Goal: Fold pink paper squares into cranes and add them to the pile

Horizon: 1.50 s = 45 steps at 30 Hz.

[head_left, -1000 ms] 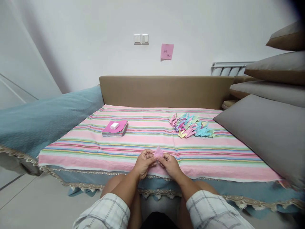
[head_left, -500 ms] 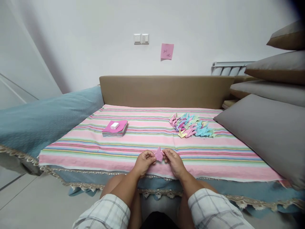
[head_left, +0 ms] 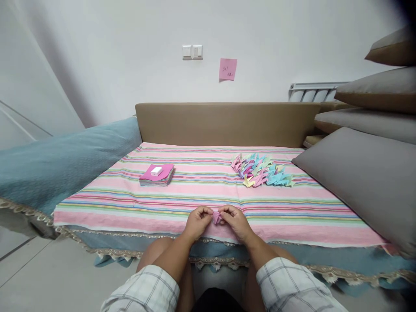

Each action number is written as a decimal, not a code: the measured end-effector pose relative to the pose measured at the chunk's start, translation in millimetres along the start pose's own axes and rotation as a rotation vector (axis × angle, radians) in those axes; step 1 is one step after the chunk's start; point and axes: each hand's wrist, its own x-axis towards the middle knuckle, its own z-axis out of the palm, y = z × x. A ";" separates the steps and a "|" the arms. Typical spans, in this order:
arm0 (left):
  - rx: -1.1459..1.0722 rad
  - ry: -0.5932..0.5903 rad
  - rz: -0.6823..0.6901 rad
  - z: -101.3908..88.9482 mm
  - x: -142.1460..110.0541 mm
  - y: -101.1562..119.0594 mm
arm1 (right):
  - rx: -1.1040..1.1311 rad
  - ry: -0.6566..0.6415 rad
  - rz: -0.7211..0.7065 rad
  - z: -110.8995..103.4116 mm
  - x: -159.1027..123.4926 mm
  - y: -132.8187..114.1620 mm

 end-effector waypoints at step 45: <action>0.112 0.108 0.028 9.7 -7.6 3.5 | 0.156 0.152 -0.039 16.9 2.4 18.2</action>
